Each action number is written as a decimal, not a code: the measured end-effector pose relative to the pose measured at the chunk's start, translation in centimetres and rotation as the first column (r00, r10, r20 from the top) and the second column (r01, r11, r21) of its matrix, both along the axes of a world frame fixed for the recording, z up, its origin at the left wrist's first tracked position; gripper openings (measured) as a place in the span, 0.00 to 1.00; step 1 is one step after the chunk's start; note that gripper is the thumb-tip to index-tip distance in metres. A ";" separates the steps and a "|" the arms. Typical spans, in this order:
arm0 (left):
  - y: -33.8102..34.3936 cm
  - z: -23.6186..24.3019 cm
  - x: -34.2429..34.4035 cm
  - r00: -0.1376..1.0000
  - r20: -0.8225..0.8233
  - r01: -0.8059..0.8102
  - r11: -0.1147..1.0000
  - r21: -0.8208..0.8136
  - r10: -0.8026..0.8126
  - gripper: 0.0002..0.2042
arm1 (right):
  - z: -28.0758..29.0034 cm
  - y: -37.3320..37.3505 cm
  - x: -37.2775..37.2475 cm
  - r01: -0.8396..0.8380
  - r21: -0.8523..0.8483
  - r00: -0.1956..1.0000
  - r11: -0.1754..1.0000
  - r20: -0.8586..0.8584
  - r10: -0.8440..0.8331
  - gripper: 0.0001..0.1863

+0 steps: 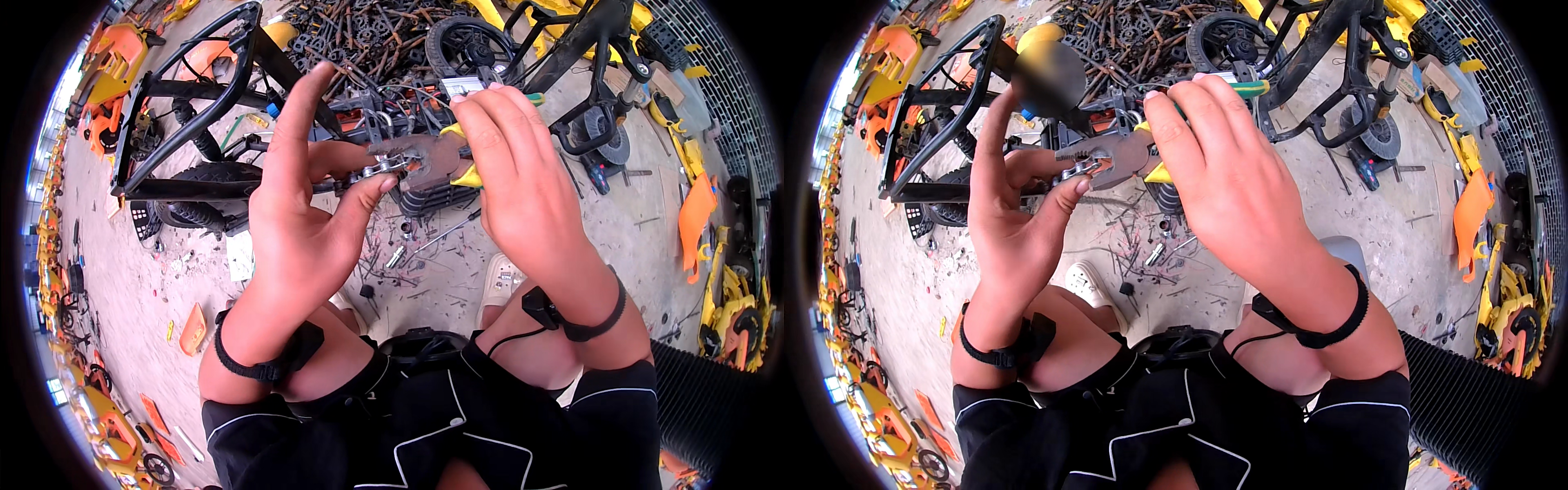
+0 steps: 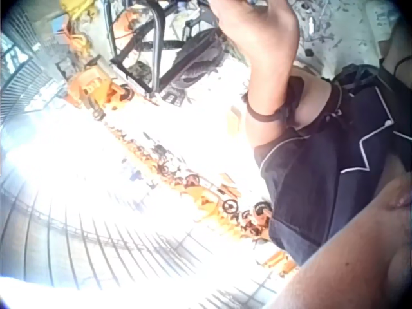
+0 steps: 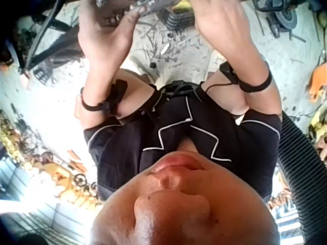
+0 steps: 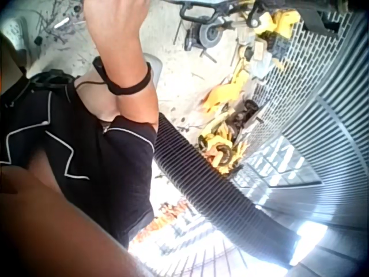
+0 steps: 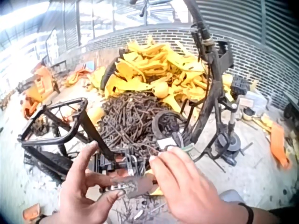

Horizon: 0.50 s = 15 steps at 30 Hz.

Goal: The person uses pliers to cut wires on a motorcycle frame and then joins links of a metal chain by hand while sitting on the floor.

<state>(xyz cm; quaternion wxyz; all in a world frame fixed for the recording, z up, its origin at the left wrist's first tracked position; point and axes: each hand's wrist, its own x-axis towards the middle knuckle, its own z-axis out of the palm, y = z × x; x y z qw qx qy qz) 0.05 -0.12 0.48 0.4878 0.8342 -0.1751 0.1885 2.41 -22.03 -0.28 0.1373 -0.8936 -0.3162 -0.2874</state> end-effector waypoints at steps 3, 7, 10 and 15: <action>0.0 -0.2 0.0 1.000 0.006 -0.019 1.000 0.023 0.019 0.46 | -0.3 -0.1 0.3 0.016 -0.030 0.999 0.999 0.033 -0.015 0.26; 0.4 -0.2 0.3 0.996 0.093 -0.029 0.981 0.192 0.012 0.47 | -0.2 -0.2 0.1 0.003 0.029 0.999 1.000 -0.032 -0.002 0.28; 0.4 -0.4 0.3 0.993 0.117 -0.017 0.973 0.232 -0.010 0.46 | -0.3 -0.2 0.2 -0.002 0.040 0.999 0.999 -0.045 0.004 0.30; 0.4 -0.2 0.1 0.996 0.089 -0.037 0.968 0.246 0.016 0.46 | -0.3 -0.2 0.2 0.017 0.012 1.000 1.000 -0.012 -0.017 0.30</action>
